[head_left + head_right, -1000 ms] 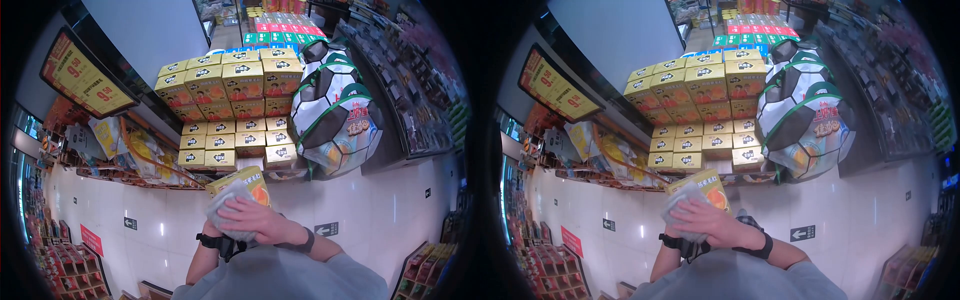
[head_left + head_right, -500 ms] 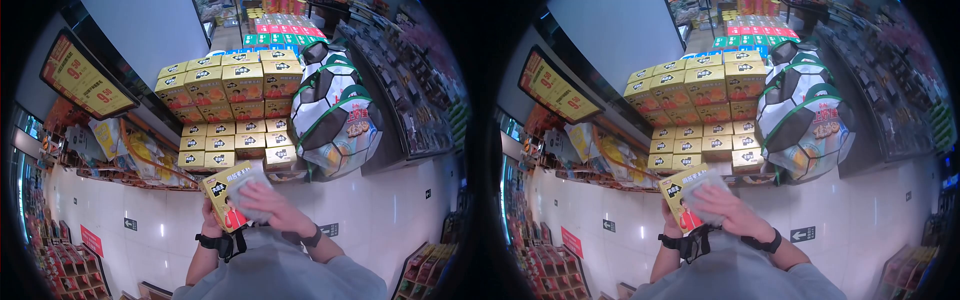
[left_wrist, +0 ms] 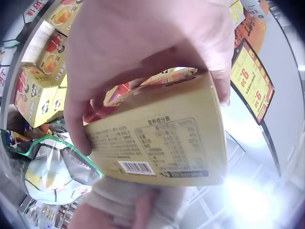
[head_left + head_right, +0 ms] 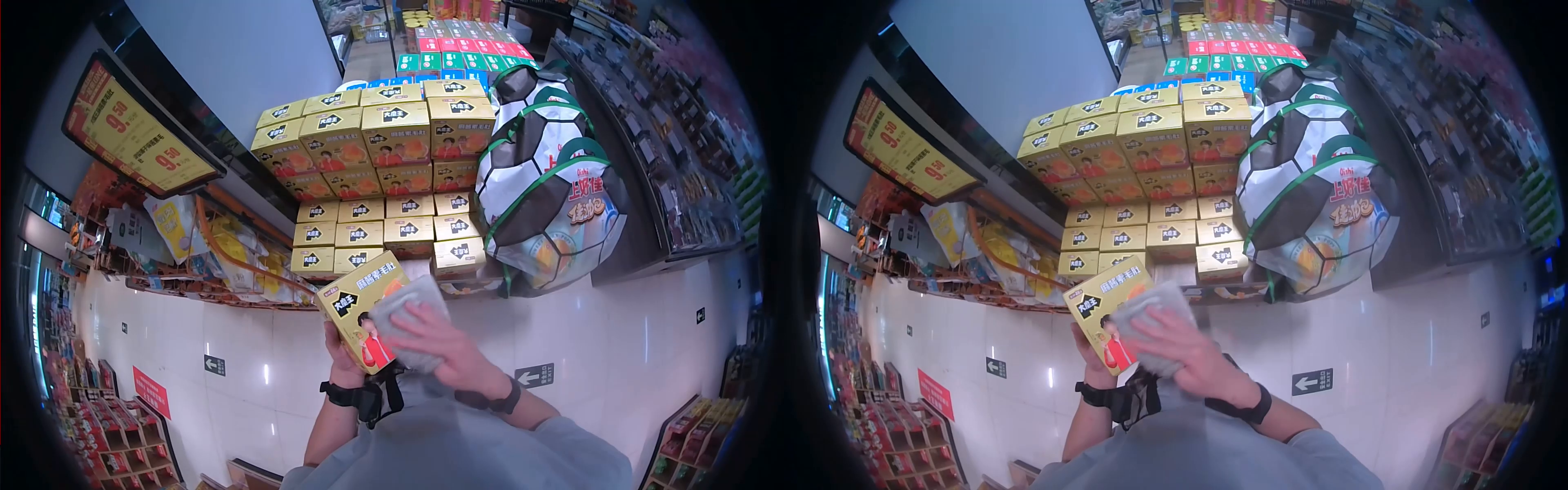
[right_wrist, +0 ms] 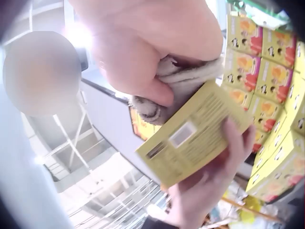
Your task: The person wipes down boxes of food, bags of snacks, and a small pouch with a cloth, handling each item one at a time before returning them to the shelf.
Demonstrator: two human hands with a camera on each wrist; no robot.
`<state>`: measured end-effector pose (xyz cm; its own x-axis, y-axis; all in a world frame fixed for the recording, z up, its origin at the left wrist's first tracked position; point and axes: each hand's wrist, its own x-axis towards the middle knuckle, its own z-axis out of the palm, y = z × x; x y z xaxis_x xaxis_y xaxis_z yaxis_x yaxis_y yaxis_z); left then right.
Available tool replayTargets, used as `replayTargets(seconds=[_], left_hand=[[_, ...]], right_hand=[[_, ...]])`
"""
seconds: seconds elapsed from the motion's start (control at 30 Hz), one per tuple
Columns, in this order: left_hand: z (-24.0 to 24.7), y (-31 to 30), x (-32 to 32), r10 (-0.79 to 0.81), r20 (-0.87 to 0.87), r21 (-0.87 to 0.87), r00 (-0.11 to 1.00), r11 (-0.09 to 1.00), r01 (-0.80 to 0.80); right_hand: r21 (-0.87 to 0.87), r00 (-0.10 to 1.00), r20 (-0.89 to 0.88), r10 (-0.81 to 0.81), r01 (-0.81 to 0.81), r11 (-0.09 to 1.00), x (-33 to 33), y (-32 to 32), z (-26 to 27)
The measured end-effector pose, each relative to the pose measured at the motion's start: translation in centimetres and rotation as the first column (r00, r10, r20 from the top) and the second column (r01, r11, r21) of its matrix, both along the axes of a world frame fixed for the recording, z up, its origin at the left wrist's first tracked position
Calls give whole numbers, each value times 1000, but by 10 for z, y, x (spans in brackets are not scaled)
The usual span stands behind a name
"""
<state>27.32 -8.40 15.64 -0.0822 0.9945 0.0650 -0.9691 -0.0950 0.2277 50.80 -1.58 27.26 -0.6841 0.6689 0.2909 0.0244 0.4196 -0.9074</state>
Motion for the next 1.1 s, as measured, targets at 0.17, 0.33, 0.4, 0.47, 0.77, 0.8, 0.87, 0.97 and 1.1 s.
replayTargets(seconds=[0.17, 0.33, 0.4, 0.47, 0.77, 0.8, 0.87, 0.97, 1.1], left_hand=[[17, 3, 2, -69, -254, -253, 965, 968, 2], [57, 10, 23, -157, -444, -225, 882, 972, 60], [77, 17, 28, -148, -302, -217, 942, 973, 84], [92, 25, 34, -131, -371, -323, 919, 947, 5], [44, 22, 21, -260, -529, -321, 808, 942, 93], [39, 20, 21, -265, -431, -297, 862, 944, 142], [31, 20, 19, -272, -330, -265, 904, 946, 188], [23, 21, 18, -230, -297, -216, 927, 961, 170], [15, 19, 3, -278, -271, -407, 921, 901, 152]], right_hand=[[119, 916, -64, 397, -388, 914, 0, -1, 4], [-181, 988, -153, 24, -52, 982, 7, 20, -35], [-485, 938, -319, -136, -38, 874, 5, 18, -41], [-495, 940, -298, -169, -1, 869, 7, 17, -41], [-762, 808, -518, -281, -286, 581, 9, 19, -42], [-744, 815, -523, -249, -294, 601, 9, 19, -41], [-723, 820, -530, -216, -303, 621, 11, 22, -38], [-620, 850, -459, -257, -100, 778, 19, 29, -18], [153, 979, -152, 138, -115, 982, 28, 33, 27]])
